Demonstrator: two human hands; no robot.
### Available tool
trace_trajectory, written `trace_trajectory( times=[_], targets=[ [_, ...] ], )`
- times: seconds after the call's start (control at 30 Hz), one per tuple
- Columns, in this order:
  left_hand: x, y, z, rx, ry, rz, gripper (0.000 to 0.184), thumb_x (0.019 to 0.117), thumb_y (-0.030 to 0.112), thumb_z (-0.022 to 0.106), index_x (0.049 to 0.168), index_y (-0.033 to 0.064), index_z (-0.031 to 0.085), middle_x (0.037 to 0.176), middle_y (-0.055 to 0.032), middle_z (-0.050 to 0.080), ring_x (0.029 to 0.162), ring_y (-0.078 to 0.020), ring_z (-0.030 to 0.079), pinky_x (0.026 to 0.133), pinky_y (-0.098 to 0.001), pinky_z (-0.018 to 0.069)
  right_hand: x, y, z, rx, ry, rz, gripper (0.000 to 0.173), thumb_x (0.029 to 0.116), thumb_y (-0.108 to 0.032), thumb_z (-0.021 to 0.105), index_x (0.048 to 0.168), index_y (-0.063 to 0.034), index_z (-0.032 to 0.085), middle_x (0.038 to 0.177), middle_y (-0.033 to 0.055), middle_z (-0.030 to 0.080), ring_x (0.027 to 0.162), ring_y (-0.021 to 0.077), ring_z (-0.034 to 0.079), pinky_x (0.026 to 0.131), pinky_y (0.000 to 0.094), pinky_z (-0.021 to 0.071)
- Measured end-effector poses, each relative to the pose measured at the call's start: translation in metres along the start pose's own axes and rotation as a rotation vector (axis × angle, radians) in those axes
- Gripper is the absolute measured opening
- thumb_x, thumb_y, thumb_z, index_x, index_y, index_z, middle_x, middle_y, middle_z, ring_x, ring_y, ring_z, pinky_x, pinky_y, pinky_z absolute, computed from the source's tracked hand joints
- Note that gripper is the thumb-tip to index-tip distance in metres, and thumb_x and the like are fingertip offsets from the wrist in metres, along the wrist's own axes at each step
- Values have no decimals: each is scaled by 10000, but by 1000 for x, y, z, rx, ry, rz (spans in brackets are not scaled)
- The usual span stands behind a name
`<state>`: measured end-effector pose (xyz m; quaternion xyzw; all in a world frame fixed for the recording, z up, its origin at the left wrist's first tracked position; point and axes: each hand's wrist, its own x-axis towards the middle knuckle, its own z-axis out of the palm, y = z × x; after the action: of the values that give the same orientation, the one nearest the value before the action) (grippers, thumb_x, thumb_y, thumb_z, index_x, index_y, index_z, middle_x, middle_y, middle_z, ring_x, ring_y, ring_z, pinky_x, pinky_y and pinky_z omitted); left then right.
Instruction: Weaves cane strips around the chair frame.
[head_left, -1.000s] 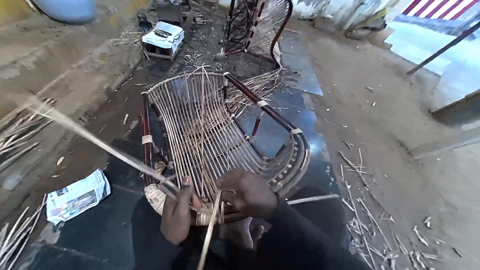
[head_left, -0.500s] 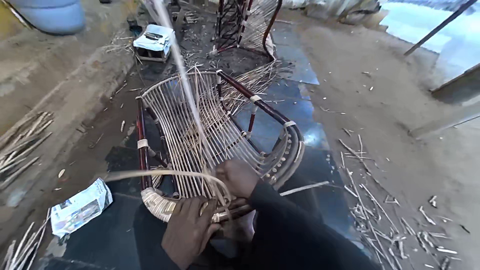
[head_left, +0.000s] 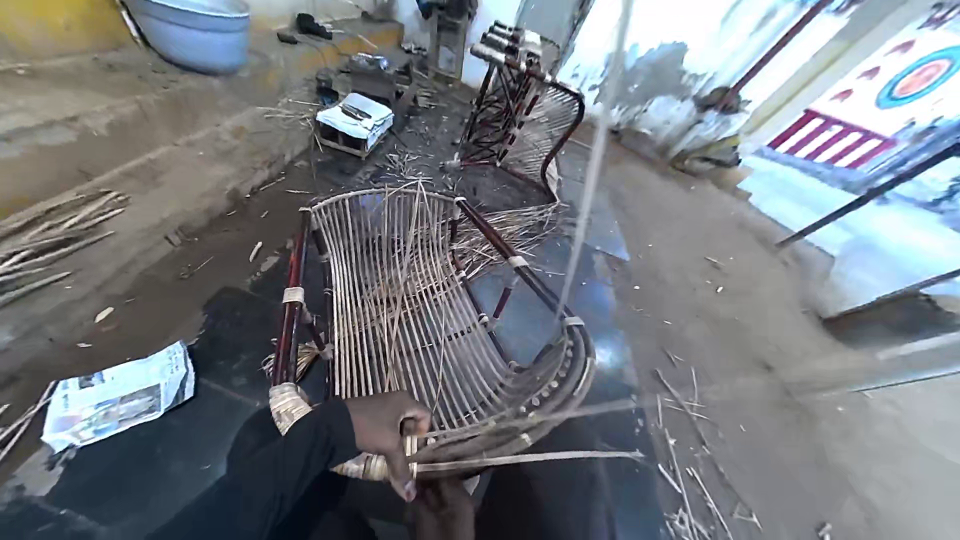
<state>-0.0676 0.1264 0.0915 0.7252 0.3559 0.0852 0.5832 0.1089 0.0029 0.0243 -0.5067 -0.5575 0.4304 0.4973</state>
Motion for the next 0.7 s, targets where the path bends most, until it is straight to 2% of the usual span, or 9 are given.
trace_trajectory(
  times=[0.07, 0.13, 0.2, 0.27, 0.37, 0.43, 0.5, 0.6, 0.7],
  targets=[
    [-18, 8, 15, 127, 175, -41, 524, 708, 279, 926, 1115, 66, 675, 983, -95, 681, 910, -218, 646, 823, -473, 533, -2, -5, -4, 86, -77, 69, 113, 938, 48, 588, 990, 88, 681, 710, 50, 701, 590, 82, 674, 580, 269, 608],
    [-40, 5, 40, 396, 396, 27, 637, 883, 464, 765, 1432, 191, 591, 1261, -55, 702, 1146, -227, 675, 990, -521, 540, -4, -4, -10, 115, -143, 65, 185, 1013, -16, 537, 1025, 80, 696, 652, 19, 656, 528, 65, 610, 508, 255, 556],
    [-46, -17, 66, 651, 681, 235, 547, 980, 525, 621, 1365, 137, 647, 1229, -65, 725, 1095, -215, 710, 930, -466, 588, -7, -3, -9, 120, -140, 82, 190, 1023, -42, 542, 1005, 51, 707, 640, 6, 632, 514, 55, 569, 488, 245, 521],
    [-45, -32, 74, 747, 805, 348, 519, 995, 519, 598, 1270, 91, 702, 1193, -76, 743, 1067, -200, 726, 916, -414, 606, -9, -3, -6, 98, -99, 32, 190, 999, -47, 574, 931, 20, 738, 659, 2, 650, 559, 45, 593, 545, 235, 540],
    [-50, -29, 81, 647, 755, 275, 528, 983, 528, 614, 1289, 106, 699, 1232, -51, 732, 1134, -172, 700, 983, -406, 581, -13, -9, -11, 86, -100, 8, 220, 1013, -94, 600, 879, -3, 749, 642, 7, 640, 540, 50, 567, 527, 241, 512],
    [-57, -21, 70, 417, 635, 223, 522, 998, 513, 601, 1359, 141, 669, 1336, -40, 685, 1235, -154, 644, 1059, -419, 532, -11, -10, -16, 57, -159, 6, 201, 1017, -72, 586, 955, 18, 755, 683, 20, 665, 572, 58, 591, 564, 253, 538],
    [-55, -20, 54, 219, 529, 302, 422, 1048, 433, 550, 1344, 168, 693, 1389, -36, 647, 1260, -137, 618, 1064, -391, 531, -12, -17, -20, -111, -190, -67, 199, 1009, -55, 575, 1052, 45, 741, 739, 51, 703, 603, 93, 644, 594, 293, 585],
    [-42, -12, 36, 321, 440, 344, 285, 1054, 329, 565, 1222, 208, 761, 1253, -42, 657, 1131, -148, 627, 968, -369, 553, -21, -38, -22, -388, -169, -202, 266, 1000, -62, 603, 1211, 67, 700, 871, 78, 769, 676, 127, 727, 643, 337, 644],
    [-31, 9, 9, 361, 250, 322, 131, 960, 229, 698, 979, 118, 765, 1122, -59, 676, 1011, -178, 652, 869, -409, 572, -21, -51, -27, -314, -208, -269, 256, 999, -28, 603, 1213, 82, 691, 992, 118, 781, 805, 140, 762, 707, 321, 656]
  ],
)
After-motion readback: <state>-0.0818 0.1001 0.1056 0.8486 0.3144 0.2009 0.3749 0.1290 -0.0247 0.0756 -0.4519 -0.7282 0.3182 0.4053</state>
